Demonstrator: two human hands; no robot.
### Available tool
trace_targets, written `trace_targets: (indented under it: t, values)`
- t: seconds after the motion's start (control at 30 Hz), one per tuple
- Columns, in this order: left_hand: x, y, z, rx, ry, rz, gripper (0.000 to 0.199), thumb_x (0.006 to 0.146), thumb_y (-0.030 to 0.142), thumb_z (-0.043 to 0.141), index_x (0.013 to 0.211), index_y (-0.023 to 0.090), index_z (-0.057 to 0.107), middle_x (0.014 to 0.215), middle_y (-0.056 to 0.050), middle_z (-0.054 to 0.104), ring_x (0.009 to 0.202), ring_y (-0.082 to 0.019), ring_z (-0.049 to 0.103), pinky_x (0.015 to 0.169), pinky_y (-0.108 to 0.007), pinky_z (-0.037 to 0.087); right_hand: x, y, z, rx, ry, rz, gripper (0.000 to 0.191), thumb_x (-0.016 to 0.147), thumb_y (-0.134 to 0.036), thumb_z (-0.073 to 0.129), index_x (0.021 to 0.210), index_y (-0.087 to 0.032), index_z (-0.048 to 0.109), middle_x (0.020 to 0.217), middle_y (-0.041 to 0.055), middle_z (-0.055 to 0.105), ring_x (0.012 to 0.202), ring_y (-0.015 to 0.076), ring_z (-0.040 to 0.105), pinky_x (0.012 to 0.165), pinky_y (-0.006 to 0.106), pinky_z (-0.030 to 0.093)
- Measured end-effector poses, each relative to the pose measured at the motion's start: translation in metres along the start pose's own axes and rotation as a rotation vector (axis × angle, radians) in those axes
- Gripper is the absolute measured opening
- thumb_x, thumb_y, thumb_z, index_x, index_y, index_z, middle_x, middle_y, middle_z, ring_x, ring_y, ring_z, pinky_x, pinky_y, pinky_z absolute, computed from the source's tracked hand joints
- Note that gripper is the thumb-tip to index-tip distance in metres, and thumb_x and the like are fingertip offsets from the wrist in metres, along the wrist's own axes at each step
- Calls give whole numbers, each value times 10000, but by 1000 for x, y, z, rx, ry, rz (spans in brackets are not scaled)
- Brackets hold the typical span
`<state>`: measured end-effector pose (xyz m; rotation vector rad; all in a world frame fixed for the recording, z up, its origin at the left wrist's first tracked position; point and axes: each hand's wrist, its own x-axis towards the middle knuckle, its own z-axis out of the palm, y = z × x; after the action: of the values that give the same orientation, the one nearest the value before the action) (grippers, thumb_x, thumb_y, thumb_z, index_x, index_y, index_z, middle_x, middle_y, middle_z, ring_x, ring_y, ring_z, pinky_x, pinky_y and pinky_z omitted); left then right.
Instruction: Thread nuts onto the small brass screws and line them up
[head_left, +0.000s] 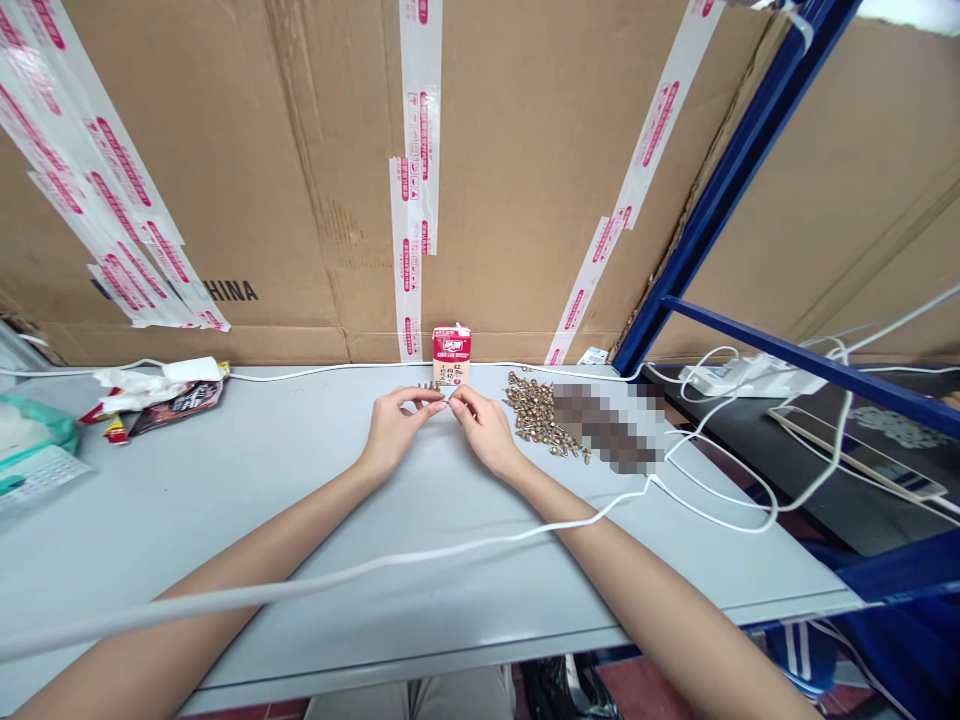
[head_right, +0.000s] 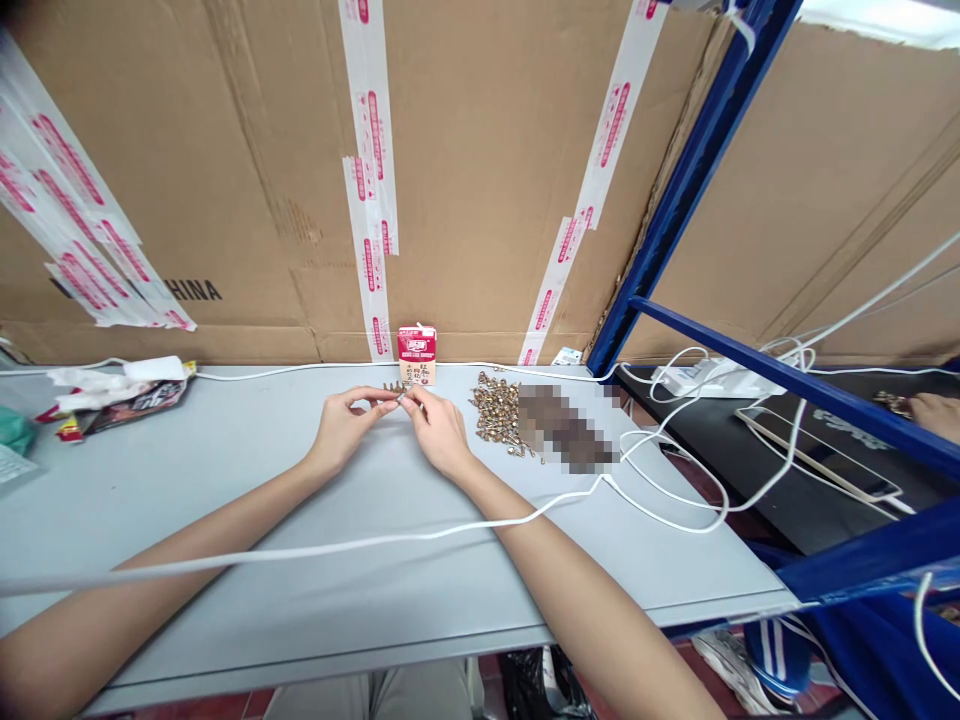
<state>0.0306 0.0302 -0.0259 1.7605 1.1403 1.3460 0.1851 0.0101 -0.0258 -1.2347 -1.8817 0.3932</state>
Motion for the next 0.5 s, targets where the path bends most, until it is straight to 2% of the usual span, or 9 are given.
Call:
trace_targets:
  t: [0.17, 0.27, 0.33, 0.5]
  values:
    - [4, -2, 1, -105, -163, -115, 309, 676, 420, 638, 797, 145, 704, 819, -83, 686, 754, -204, 579, 501, -234, 391, -1, -3, -4, -151, 8, -79, 247, 911, -312, 332, 824, -218, 544, 802, -9, 613, 707, 127, 529, 621, 211, 303]
    - [5, -2, 1, -127, -157, -147, 322, 610, 409, 695, 776, 132, 692, 795, -85, 678, 734, -202, 573, 483, -229, 392, -1, -4, -4, -234, 4, -87, 249, 912, -311, 334, 827, -219, 549, 792, 1, 614, 694, 133, 528, 596, 222, 284]
    - [4, -1, 1, -90, -124, -115, 301, 597, 394, 709, 751, 137, 686, 775, -78, 673, 718, -193, 570, 529, -246, 414, -1, -4, -4, -248, 7, -72, 257, 912, -322, 334, 824, -218, 552, 767, 2, 611, 676, 136, 523, 583, 225, 276]
    - [-2, 2, 0, 132, -32, 98, 207, 666, 357, 663, 784, 188, 688, 815, -52, 666, 757, -181, 566, 651, -270, 428, -1, -2, -1, -142, -3, -23, 297, 916, -356, 307, 800, -217, 544, 703, -13, 587, 629, 129, 501, 564, 208, 283]
